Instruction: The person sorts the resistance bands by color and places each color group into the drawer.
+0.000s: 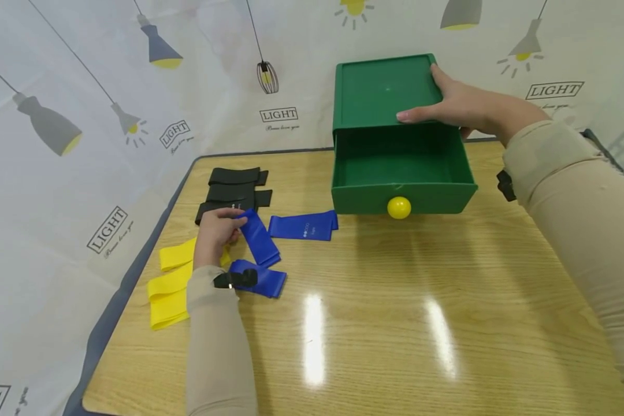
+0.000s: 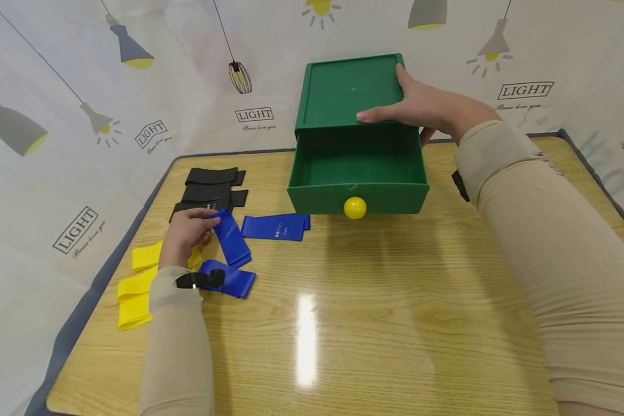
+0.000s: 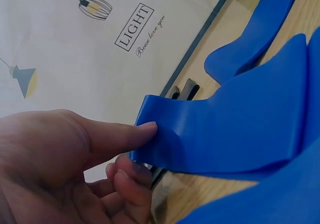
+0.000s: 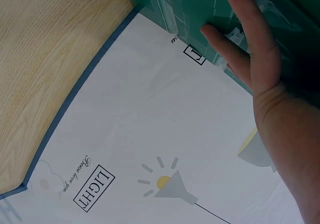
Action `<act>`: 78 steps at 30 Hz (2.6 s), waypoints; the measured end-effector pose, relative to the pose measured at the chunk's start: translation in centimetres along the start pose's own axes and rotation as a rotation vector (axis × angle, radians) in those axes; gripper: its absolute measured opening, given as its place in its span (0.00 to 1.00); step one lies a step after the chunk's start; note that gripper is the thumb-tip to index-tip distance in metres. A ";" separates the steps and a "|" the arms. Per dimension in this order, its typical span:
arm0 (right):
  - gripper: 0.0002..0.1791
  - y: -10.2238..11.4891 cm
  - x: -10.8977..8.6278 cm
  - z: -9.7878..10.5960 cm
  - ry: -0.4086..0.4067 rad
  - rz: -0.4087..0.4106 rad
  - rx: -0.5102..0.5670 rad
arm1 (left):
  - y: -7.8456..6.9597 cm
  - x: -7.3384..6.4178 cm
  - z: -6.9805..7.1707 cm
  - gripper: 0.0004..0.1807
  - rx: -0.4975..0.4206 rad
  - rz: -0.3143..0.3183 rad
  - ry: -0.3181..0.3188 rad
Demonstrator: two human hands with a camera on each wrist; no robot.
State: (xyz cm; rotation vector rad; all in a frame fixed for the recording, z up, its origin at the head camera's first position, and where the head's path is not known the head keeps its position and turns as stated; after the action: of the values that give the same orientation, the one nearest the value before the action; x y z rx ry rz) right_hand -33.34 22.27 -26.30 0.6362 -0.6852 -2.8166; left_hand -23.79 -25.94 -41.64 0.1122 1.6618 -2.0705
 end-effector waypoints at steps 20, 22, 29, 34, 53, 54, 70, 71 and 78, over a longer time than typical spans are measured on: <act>0.71 0.0 0.0 -0.1 -0.003 -0.002 0.008 | -3.3 -2.3 0.0 0.20 -0.018 -0.127 0.054; 0.71 0.0 0.0 0.0 -0.003 -0.003 0.012 | -4.0 -2.8 0.0 0.19 -0.021 -0.149 0.048; 0.71 0.0 0.0 0.0 -0.004 -0.009 0.008 | -6.9 -4.8 -0.4 0.18 -0.040 -0.264 0.027; 0.71 0.0 0.0 0.0 -0.001 -0.010 0.002 | -9.4 -6.8 -1.2 0.17 -0.085 -0.356 0.029; 0.72 0.0 0.1 0.0 0.002 -0.012 0.005 | -15.5 -14.6 -5.4 0.10 -0.157 -0.653 0.238; 0.72 0.0 0.0 0.0 0.003 -0.012 0.006 | -15.8 -15.3 -5.5 0.10 -0.160 -0.669 0.252; 0.72 0.2 -0.3 0.1 0.000 -0.021 0.011 | -19.8 -20.4 -8.5 0.14 -0.278 -0.836 0.484; 0.73 0.2 -0.2 0.1 0.002 -0.021 0.012 | -20.0 -20.3 -8.8 0.14 -0.280 -0.842 0.490; 0.74 0.0 -0.1 -0.1 0.012 -0.025 0.013 | -21.3 -18.0 -10.9 0.12 -0.222 -0.818 0.487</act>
State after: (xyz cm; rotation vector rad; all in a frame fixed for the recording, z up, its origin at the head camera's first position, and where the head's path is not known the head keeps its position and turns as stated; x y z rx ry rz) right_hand -33.22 22.24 -26.30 0.6673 -0.6983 -2.8312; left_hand -19.22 -6.92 -19.03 -0.1880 2.5393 -2.5339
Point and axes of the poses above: each hand's wrist, its own x-axis towards the middle knuckle, its own z-axis out of the back of the hand, y = z × x, the point moved 1 cm from there along x, towards the middle knuckle, and after that the axes turned 13 degrees about -x, right-handed, at the moved point
